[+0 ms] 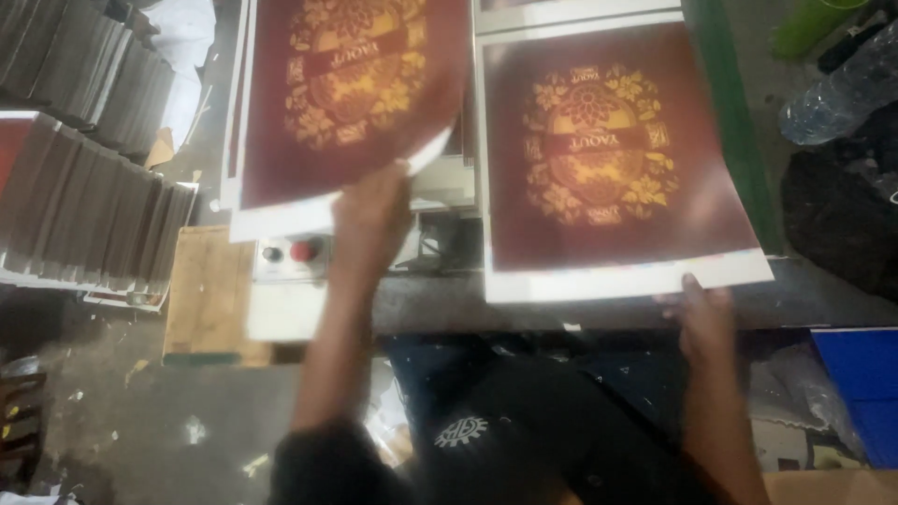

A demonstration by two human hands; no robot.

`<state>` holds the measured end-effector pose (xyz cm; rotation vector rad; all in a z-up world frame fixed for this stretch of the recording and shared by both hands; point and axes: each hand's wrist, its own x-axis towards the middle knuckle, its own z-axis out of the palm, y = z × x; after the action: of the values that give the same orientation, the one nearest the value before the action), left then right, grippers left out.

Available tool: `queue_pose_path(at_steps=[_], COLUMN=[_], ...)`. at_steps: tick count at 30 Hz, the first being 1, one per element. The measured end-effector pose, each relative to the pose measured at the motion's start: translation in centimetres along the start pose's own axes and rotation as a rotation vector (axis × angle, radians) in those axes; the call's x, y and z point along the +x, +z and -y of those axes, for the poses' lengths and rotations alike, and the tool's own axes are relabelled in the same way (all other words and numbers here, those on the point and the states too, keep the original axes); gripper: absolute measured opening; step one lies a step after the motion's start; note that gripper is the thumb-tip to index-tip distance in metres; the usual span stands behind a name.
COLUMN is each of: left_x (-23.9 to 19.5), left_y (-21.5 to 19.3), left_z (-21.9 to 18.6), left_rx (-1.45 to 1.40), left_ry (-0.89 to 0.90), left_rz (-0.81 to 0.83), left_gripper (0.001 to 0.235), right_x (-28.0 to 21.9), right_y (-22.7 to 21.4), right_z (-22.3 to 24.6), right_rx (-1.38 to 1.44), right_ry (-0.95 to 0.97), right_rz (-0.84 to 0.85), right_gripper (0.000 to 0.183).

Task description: Manually moving and aligning printed paper sheets onto a stack.

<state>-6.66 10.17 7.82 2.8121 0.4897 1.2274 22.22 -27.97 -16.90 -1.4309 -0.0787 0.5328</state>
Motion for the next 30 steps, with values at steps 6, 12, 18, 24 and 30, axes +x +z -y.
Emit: queue_pose_path(at_steps=[6,12,18,24,30], left_x=[-1.6,-2.3,-3.3,-2.5,1.2], left_y=[1.1,0.9,5.2,6.3,2.5], left_z=[-2.5,-5.0,-9.8,-13.1,-7.5], left_rx=[-0.029,-0.173,-0.343,-0.426,-0.342], left_ry=[0.0,0.079,0.211,0.342,0.236], left_rz=[0.018,-0.049,0.185,0.383,0.455], left_gripper=[0.013,0.015,0.014,0.028,0.026], right_x=[4.7,1.3,-4.3,0.1,-0.5], right_y=[2.1,5.4,10.9,7.5,4.7], right_z=[1.1,3.6,4.7,-3.4,6.3], right_rx=[-0.063,-0.216,-0.254,0.225,-0.143], right_ry=[0.025,0.174,0.123,0.088,-0.427], right_rz=[0.01,0.034,0.463,0.593,0.358], right_gripper=[0.032,0.042,0.048,0.029,0.037])
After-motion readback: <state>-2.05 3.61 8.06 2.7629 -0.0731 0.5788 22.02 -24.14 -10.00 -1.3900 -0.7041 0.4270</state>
